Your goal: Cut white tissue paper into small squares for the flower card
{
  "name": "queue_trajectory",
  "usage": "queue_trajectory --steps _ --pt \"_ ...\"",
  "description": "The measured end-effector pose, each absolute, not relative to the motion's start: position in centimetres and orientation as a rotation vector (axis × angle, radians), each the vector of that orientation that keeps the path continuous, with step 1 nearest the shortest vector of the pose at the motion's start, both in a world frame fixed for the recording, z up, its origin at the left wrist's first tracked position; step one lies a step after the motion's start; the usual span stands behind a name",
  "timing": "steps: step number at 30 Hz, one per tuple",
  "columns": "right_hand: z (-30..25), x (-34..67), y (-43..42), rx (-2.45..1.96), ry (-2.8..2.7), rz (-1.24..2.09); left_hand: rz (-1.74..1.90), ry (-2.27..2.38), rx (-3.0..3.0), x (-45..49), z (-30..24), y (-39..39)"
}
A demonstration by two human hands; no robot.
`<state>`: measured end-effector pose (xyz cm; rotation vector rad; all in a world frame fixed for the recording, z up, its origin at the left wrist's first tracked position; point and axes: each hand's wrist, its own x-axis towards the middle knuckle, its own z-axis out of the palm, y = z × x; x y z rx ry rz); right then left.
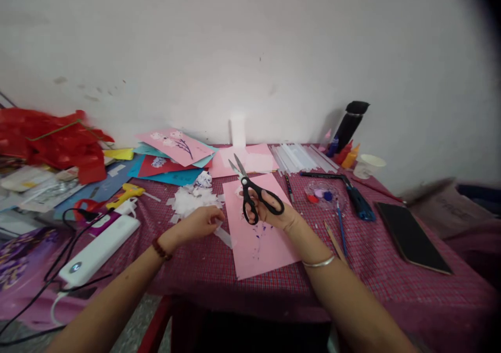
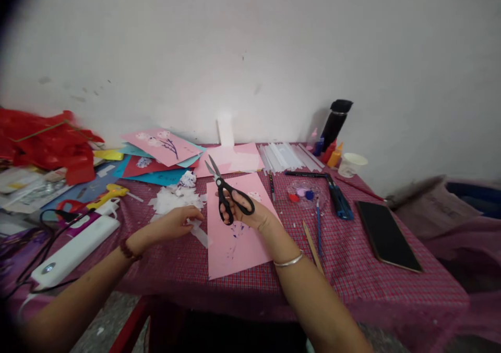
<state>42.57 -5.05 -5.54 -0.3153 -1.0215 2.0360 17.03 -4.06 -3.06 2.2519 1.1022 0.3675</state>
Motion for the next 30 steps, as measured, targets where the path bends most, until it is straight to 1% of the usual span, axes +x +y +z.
queue_trajectory --steps 3,5,11,15,22,27,30 --pt "-5.9 42.2 -5.1 -0.33 -1.058 2.027 0.274 1.108 2.405 16.8 -2.8 -4.3" --pt "-6.0 42.2 -5.1 -0.344 -1.074 2.021 0.274 1.163 2.47 16.6 -2.8 -4.0" --pt "-5.9 42.4 -5.0 -0.377 -1.112 1.996 0.434 1.291 2.437 15.9 -3.8 -3.2" --pt "-6.3 42.3 -5.0 -0.398 -1.159 1.967 0.635 1.288 2.239 15.4 -3.7 -3.1" --pt "-6.1 41.9 -5.8 -0.429 -1.317 1.913 0.942 1.158 1.675 13.8 -2.1 -3.3" --pt "-5.0 40.8 -7.0 -0.548 -1.56 1.819 1.089 1.026 1.342 12.6 -2.4 -1.7" --pt "-4.7 40.0 -7.3 -0.643 -1.657 1.801 1.096 0.978 1.204 12.7 -2.4 -0.3"
